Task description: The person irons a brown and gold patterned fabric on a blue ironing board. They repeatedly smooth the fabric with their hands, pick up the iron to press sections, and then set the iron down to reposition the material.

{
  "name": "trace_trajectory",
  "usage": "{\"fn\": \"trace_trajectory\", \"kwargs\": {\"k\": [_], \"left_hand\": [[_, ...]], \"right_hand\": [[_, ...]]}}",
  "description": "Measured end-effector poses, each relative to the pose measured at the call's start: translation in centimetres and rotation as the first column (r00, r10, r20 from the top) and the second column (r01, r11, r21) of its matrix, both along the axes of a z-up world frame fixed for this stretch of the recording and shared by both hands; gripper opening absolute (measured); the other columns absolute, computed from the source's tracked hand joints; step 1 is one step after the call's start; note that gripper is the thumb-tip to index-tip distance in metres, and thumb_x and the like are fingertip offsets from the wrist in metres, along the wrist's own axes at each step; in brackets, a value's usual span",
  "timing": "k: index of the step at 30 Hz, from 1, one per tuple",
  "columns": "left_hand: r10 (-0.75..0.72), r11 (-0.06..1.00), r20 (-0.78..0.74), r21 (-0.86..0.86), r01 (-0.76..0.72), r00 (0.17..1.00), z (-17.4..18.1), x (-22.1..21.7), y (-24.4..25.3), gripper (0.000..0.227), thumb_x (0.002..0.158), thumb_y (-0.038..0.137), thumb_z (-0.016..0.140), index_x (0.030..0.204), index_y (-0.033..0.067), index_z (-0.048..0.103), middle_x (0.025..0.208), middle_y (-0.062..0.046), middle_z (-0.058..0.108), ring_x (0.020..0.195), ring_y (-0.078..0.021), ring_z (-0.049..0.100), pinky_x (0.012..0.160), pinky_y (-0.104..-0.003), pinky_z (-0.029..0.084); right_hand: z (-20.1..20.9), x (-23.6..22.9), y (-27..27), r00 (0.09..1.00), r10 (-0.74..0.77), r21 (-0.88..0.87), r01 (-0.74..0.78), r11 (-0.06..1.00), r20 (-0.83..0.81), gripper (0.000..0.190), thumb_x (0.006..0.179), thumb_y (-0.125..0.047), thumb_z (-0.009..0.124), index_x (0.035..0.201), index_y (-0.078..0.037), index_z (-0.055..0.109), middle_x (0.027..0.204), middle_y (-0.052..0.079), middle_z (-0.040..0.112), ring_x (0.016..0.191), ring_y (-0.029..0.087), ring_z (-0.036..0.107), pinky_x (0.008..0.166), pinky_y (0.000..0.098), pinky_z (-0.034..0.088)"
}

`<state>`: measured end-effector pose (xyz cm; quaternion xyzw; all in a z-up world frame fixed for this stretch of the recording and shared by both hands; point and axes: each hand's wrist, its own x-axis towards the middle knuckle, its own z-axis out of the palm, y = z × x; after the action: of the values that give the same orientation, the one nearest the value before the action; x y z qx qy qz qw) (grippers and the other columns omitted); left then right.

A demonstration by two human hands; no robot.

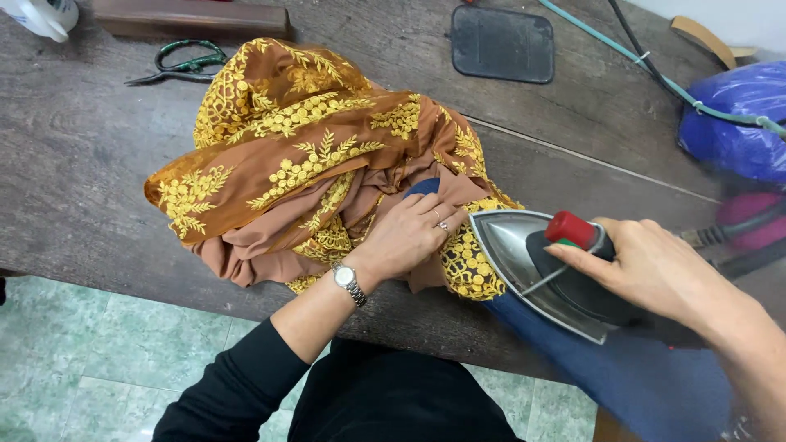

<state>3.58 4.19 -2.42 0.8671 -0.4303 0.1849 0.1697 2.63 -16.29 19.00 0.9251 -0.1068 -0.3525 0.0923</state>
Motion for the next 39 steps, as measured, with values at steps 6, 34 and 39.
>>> {"fn": "trace_trajectory", "kwargs": {"k": [6, 34, 39], "left_hand": [[-0.024, 1.0, -0.103, -0.022, 0.021, 0.994, -0.4, 0.0, -0.3, 0.033, 0.086, 0.012, 0.061, 0.116, -0.003, 0.06, 0.111, -0.014, 0.058, 0.1, -0.0276, 0.053, 0.083, -0.038, 0.049], [0.545, 0.795, -0.219, -0.174, -0.582, 0.81, -1.5, 15.4, 22.7, 0.015, 0.088, 0.002, 0.061, 0.103, 0.0023, 0.066, 0.099, -0.017, 0.065, 0.087, -0.032, 0.059, 0.079, -0.043, 0.048], [0.63, 0.77, 0.006, 0.129, -0.625, 0.777, -9.7, 25.8, 30.9, 0.057, 0.076, 0.003, 0.059, 0.132, 0.0143, 0.062, 0.123, -0.012, 0.065, 0.097, -0.0381, 0.06, 0.068, -0.049, 0.052]], "right_hand": [[-0.3, -0.6, -1.8, 1.0, -0.002, -0.075, 0.001, 0.997, -0.025, 0.047, 0.081, -0.068, 0.047, 0.103, -0.033, 0.071, 0.082, 0.008, 0.078, 0.091, 0.03, 0.07, 0.081, 0.0369, 0.049], [-1.3, 2.8, 1.5, 0.994, 0.1, -0.061, -0.103, 0.993, -0.046, 0.045, 0.078, -0.073, 0.051, 0.105, -0.038, 0.064, 0.081, 0.006, 0.076, 0.092, 0.03, 0.067, 0.081, 0.0359, 0.051], [-2.8, 2.7, 0.2, 0.991, 0.128, -0.002, -0.128, 0.992, -0.032, 0.052, 0.076, -0.075, 0.052, 0.112, -0.038, 0.061, 0.08, 0.014, 0.073, 0.09, 0.036, 0.066, 0.078, 0.0403, 0.052]]}}
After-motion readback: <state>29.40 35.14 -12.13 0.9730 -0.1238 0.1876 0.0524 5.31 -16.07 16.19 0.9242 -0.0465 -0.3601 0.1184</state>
